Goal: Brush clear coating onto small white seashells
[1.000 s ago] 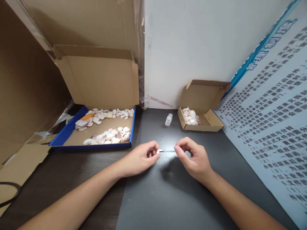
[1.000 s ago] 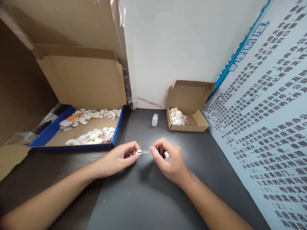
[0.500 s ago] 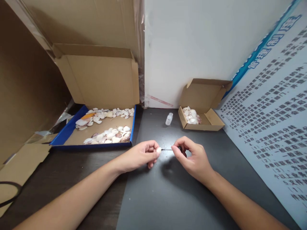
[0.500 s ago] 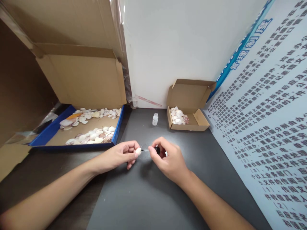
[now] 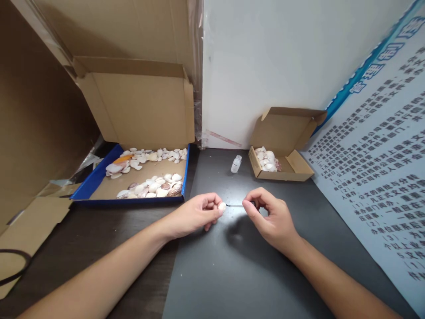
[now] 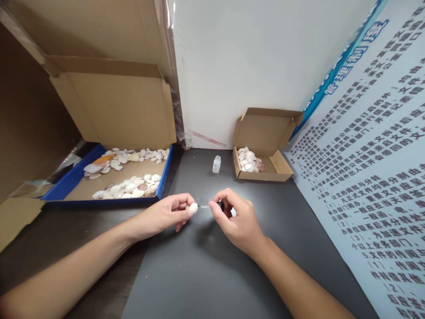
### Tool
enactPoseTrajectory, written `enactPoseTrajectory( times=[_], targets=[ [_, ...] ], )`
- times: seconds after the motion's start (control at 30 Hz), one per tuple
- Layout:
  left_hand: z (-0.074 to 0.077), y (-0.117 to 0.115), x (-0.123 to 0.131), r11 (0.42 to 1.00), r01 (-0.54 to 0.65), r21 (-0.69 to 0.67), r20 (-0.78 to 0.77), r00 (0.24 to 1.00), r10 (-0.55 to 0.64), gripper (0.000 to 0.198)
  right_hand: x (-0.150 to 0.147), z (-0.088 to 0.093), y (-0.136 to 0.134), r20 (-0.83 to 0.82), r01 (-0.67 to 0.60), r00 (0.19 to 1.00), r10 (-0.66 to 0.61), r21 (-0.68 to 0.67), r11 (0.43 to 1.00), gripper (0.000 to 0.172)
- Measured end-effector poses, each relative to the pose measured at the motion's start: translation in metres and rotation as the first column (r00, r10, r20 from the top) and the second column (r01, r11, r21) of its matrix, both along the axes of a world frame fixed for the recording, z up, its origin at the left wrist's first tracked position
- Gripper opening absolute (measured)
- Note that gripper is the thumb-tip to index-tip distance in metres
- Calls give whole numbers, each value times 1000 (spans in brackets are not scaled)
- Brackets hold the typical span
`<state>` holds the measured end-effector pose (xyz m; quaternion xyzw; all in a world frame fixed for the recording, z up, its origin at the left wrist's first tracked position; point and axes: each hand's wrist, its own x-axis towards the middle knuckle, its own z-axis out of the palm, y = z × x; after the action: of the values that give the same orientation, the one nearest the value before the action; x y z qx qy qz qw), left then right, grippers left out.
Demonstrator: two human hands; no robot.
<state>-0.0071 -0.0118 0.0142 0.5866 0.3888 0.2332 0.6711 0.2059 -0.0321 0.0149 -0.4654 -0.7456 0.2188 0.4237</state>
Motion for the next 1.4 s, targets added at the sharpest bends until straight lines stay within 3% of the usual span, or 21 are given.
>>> enactPoseTrajectory(
  times=[0.13, 0.33, 0.5, 0.67, 0.83, 1.03, 1.23, 1.4],
  targets=[
    [-2, 0, -1, 1000, -3, -21, 20, 1000, 4, 33, -1, 0, -1, -43, -56, 998, 56, -14, 998, 10],
    [0, 1, -1, 999, -7, -31, 21, 1000, 8, 34, -1, -1, 1, 7, 36, 999, -36, -7, 999, 11],
    [3, 1, -1, 998, -32, -58, 3, 999, 33, 32, -1, -2, 0, -63, -16, 998, 13, -58, 998, 15],
    [4, 2, -1, 997, -40, -71, 20, 999, 41, 31, -2, -2, 0, -27, 40, 999, -42, -60, 997, 14],
    [4, 1, 0, 994, -47, -102, 44, 998, 52, 30, -2, -4, 0, -88, -22, 996, 14, -97, 995, 15],
    [6, 0, 0, 996, -55, -72, 26, 998, 57, 31, -2, -1, 2, -30, 42, 999, -44, -55, 998, 11],
    [4, 1, 0, 996, -55, -73, 19, 998, 56, 30, -2, 0, 1, -79, -52, 996, 44, -94, 994, 13],
    [5, 0, -1, 998, -45, -41, 6, 999, 45, 30, -1, 0, 0, -22, 21, 999, -24, -95, 995, 13]
  ],
)
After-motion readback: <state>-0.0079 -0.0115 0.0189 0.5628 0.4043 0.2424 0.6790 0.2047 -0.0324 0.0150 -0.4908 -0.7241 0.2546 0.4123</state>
